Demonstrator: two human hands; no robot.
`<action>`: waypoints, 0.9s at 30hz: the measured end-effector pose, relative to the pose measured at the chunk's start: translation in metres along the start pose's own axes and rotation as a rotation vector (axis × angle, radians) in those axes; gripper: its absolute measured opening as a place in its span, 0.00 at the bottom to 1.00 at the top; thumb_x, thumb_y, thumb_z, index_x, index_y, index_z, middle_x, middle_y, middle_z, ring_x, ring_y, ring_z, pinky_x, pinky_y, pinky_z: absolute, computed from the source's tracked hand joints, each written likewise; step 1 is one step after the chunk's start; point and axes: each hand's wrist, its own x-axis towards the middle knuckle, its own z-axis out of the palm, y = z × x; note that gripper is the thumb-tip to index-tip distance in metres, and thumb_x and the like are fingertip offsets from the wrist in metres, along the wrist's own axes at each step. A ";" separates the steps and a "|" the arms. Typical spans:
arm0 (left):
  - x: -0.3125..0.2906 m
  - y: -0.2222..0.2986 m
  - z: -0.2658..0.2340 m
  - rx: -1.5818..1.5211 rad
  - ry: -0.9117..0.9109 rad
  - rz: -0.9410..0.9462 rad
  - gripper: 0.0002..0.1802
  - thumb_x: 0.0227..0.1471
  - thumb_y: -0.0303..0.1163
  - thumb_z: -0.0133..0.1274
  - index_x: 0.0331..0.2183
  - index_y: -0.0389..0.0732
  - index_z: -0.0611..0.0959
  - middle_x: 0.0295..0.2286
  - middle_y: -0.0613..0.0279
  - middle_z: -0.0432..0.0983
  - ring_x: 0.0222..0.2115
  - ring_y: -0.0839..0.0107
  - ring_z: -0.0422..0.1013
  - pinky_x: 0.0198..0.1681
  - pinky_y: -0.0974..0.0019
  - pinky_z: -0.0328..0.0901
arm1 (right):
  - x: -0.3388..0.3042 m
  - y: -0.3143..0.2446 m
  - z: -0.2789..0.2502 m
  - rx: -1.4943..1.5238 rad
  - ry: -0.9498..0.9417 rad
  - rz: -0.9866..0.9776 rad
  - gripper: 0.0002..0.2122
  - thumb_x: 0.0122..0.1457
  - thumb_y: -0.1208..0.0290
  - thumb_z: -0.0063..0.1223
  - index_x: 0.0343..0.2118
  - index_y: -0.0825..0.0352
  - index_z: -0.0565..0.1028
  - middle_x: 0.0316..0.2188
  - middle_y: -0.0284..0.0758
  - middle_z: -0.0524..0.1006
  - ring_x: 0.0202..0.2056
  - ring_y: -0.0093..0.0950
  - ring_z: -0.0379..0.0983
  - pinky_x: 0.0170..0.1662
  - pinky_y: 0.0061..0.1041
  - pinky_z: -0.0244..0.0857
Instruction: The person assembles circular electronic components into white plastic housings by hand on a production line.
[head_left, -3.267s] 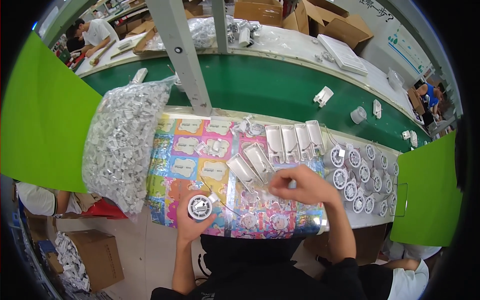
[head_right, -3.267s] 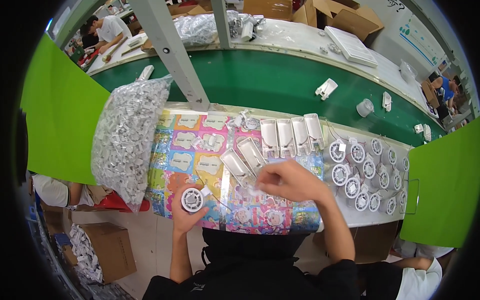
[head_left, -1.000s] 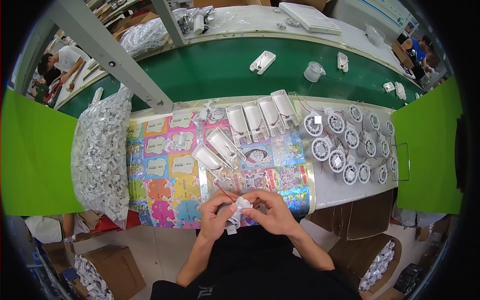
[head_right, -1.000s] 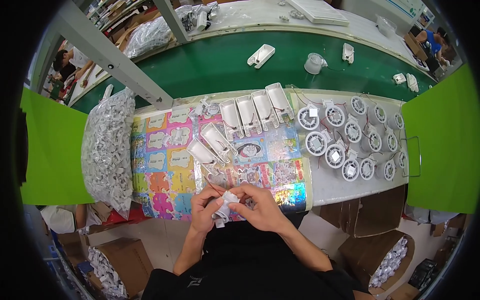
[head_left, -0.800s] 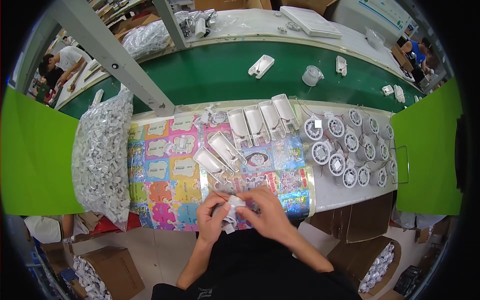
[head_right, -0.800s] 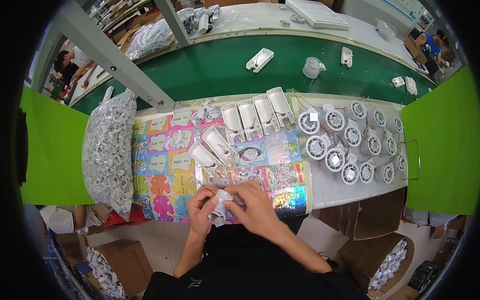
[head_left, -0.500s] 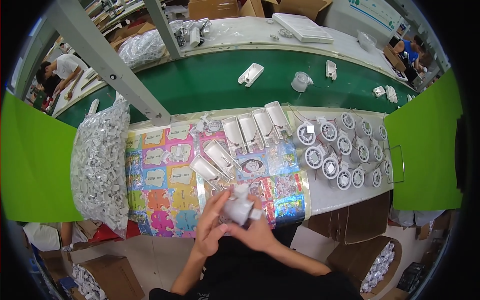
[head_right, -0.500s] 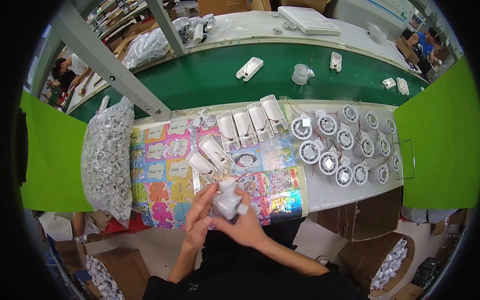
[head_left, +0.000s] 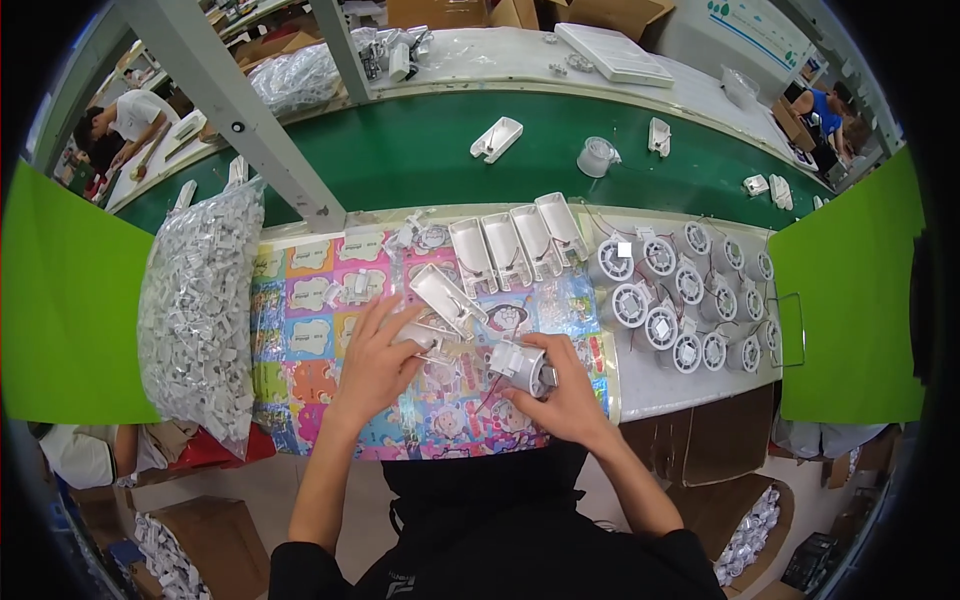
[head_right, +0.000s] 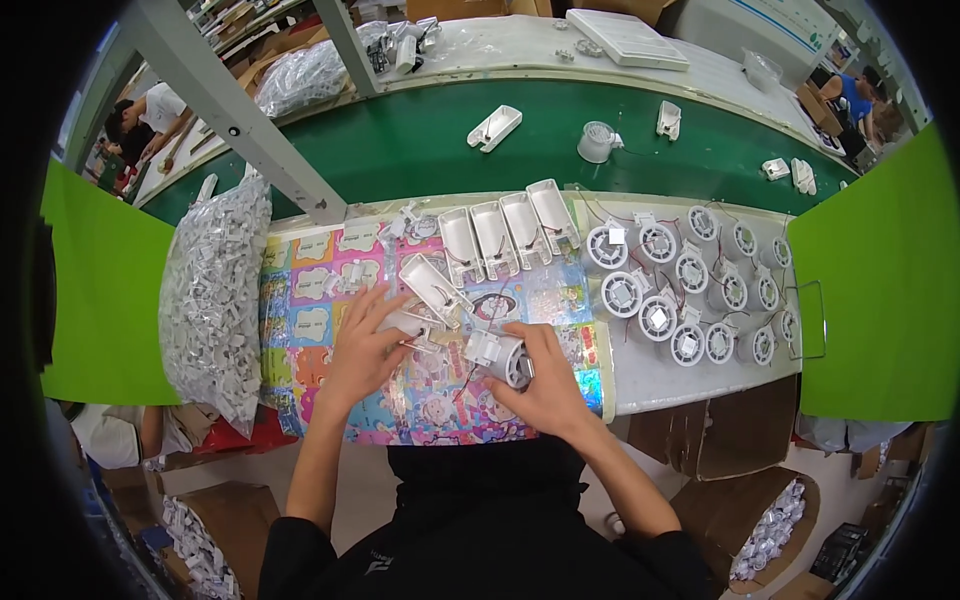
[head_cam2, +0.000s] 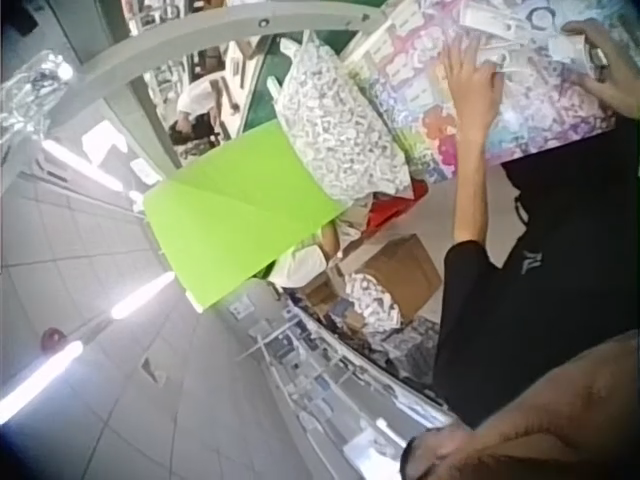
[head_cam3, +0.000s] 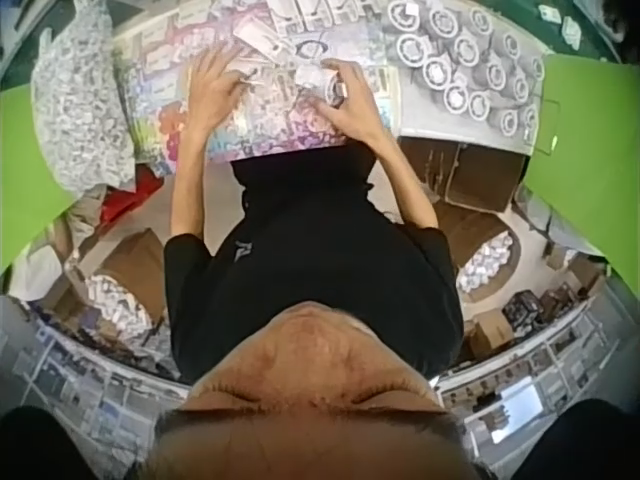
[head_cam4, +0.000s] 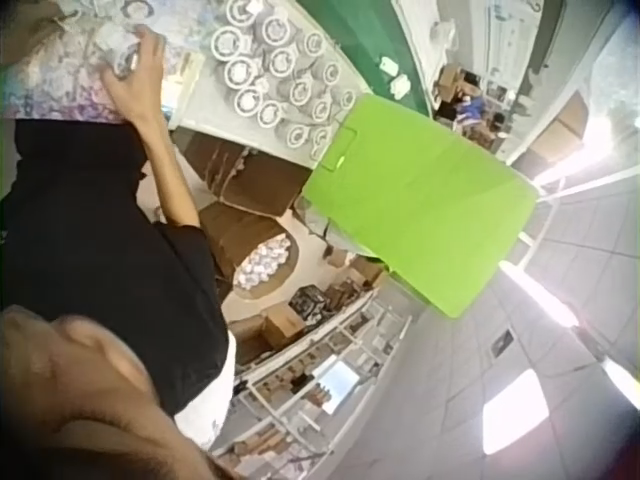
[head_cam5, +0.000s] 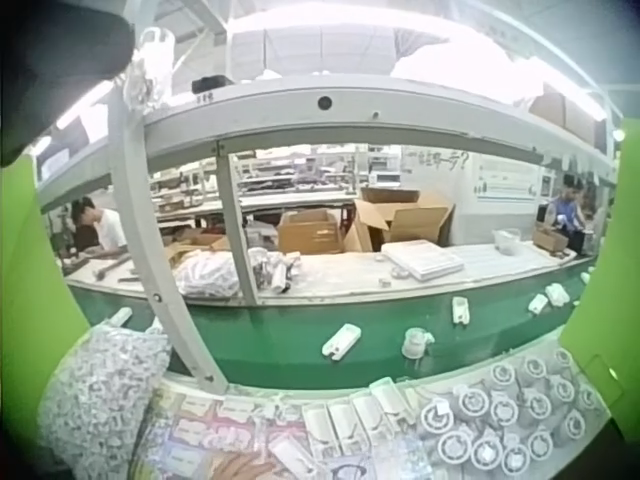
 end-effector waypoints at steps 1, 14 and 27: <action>0.002 0.000 -0.003 0.026 -0.004 0.072 0.16 0.41 0.26 0.68 0.37 0.41 0.84 0.48 0.59 0.78 0.56 0.52 0.69 0.64 0.46 0.59 | 0.003 -0.003 -0.004 0.003 -0.024 0.015 0.33 0.50 0.66 0.72 0.57 0.68 0.68 0.49 0.45 0.74 0.48 0.43 0.76 0.52 0.36 0.69; 0.010 0.034 -0.012 -0.217 -0.442 -0.353 0.38 0.36 0.29 0.68 0.53 0.44 0.77 0.53 0.53 0.70 0.48 0.49 0.73 0.49 0.50 0.69 | 0.024 -0.021 0.002 -0.296 -0.047 -0.259 0.32 0.46 0.65 0.74 0.57 0.57 0.74 0.54 0.36 0.77 0.40 0.38 0.80 0.41 0.35 0.74; 0.011 0.036 -0.015 -0.368 -0.337 -0.311 0.37 0.37 0.27 0.68 0.54 0.42 0.80 0.41 0.48 0.82 0.44 0.45 0.77 0.48 0.52 0.70 | 0.020 -0.037 -0.001 -0.469 -0.057 -0.366 0.39 0.41 0.68 0.73 0.62 0.52 0.73 0.55 0.39 0.76 0.40 0.36 0.79 0.41 0.34 0.72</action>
